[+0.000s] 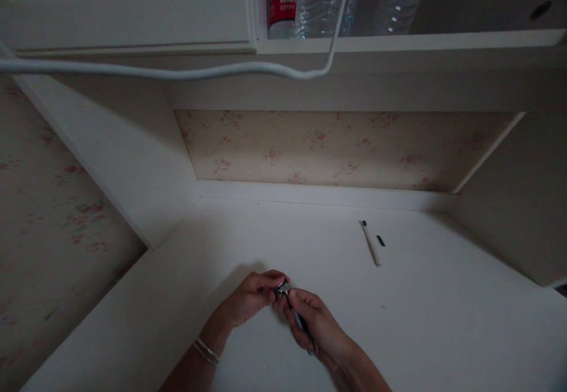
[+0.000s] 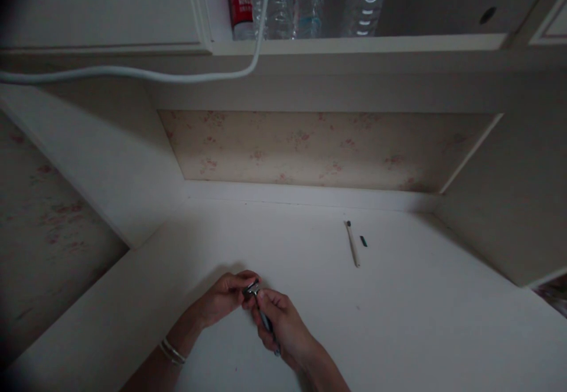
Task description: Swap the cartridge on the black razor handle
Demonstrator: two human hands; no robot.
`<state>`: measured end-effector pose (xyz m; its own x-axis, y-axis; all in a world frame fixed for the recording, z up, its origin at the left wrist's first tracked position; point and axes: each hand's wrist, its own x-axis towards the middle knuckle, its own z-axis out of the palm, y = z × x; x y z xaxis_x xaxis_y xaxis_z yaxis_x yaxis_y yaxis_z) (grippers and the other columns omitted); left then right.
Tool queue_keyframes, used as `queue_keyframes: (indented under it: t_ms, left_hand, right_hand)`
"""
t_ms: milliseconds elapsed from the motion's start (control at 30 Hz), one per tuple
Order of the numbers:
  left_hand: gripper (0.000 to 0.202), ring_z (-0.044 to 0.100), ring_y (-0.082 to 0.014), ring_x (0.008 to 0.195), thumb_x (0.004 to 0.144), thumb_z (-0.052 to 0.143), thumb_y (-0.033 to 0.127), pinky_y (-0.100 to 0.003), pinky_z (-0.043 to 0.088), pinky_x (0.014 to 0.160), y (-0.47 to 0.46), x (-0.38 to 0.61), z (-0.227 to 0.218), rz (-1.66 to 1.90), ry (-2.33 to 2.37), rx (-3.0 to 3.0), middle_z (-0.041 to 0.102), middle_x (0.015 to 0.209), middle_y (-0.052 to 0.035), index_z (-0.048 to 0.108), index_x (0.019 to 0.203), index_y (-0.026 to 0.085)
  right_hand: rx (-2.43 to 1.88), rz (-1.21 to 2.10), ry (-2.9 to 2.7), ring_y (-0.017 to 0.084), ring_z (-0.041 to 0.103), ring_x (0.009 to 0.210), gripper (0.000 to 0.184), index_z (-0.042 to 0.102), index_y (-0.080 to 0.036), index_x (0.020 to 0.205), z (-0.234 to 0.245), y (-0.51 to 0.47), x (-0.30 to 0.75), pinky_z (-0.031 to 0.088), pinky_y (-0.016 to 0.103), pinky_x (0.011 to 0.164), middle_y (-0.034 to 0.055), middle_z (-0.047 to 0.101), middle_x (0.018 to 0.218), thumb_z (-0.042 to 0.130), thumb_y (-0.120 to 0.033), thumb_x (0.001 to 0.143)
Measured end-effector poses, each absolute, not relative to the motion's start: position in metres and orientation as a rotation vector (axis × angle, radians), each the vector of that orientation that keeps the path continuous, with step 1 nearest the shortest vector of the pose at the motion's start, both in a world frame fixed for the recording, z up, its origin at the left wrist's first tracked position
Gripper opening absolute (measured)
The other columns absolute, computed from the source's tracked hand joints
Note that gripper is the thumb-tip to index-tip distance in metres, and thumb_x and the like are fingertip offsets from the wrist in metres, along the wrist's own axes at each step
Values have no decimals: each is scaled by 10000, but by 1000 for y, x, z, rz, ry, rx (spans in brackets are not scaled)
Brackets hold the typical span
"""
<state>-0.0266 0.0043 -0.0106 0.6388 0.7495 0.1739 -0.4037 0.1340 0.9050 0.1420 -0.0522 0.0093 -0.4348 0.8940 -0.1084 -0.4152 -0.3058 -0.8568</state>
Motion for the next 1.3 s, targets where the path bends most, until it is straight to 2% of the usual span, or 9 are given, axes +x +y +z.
queue_keyframes:
  t_ms: [167, 400, 700, 900, 1100, 1300]
  left_hand:
    - [265, 526, -122, 750, 754, 703, 272, -268, 419, 670, 5, -26, -9, 899, 456, 1195, 539, 1128, -104, 707, 1012, 215]
    - [275, 517, -104, 688, 761, 697, 265, -278, 403, 642, 5, -24, -4, 928, 337, 1163, 565, 1101, -95, 696, 1036, 268]
    - [305, 508, -111, 741, 736, 723, 303, -267, 400, 673, 6, -26, -10, 944, 400, 1151, 546, 1123, -101, 700, 1031, 230]
    - [245, 505, -106, 698, 740, 718, 249, -240, 372, 581, 5, -27, -8, 897, 449, 1183, 551, 1126, -113, 718, 982, 214]
    - [310, 516, -131, 739, 718, 734, 331, -271, 384, 637, 2, -20, -6, 975, 374, 1022, 580, 1083, -103, 709, 1012, 237]
    - [360, 556, -144, 746, 690, 762, 308, -293, 396, 680, 3, -19, -10, 1004, 393, 866, 617, 1076, -111, 697, 1033, 217]
  right_hand:
    - [-849, 1663, -1170, 27, 221, 311, 457, 513, -156, 744, 12, -53, 138, 152, 165, 300, -91, 361, 477, 432, -583, 885]
    - [-873, 1614, -1285, 54, 266, 355, 486, 537, -148, 793, 19, -53, 141, 215, 186, 375, -78, 406, 448, 363, -586, 910]
    - [-830, 1638, -1226, 44, 250, 338, 438, 532, -153, 767, 16, -52, 142, 183, 183, 356, -81, 395, 452, 389, -535, 926]
    - [-864, 1642, -1147, 34, 197, 357, 437, 535, -154, 736, 19, -53, 140, 115, 188, 330, -86, 343, 498, 466, -561, 880]
    - [-852, 1590, -1162, 36, 237, 347, 430, 551, -145, 762, 21, -54, 138, 146, 192, 350, -73, 391, 481, 458, -545, 892]
    - [-840, 1577, -1085, 41, 283, 347, 408, 540, -153, 766, 19, -55, 135, 185, 192, 367, -68, 421, 475, 478, -538, 885]
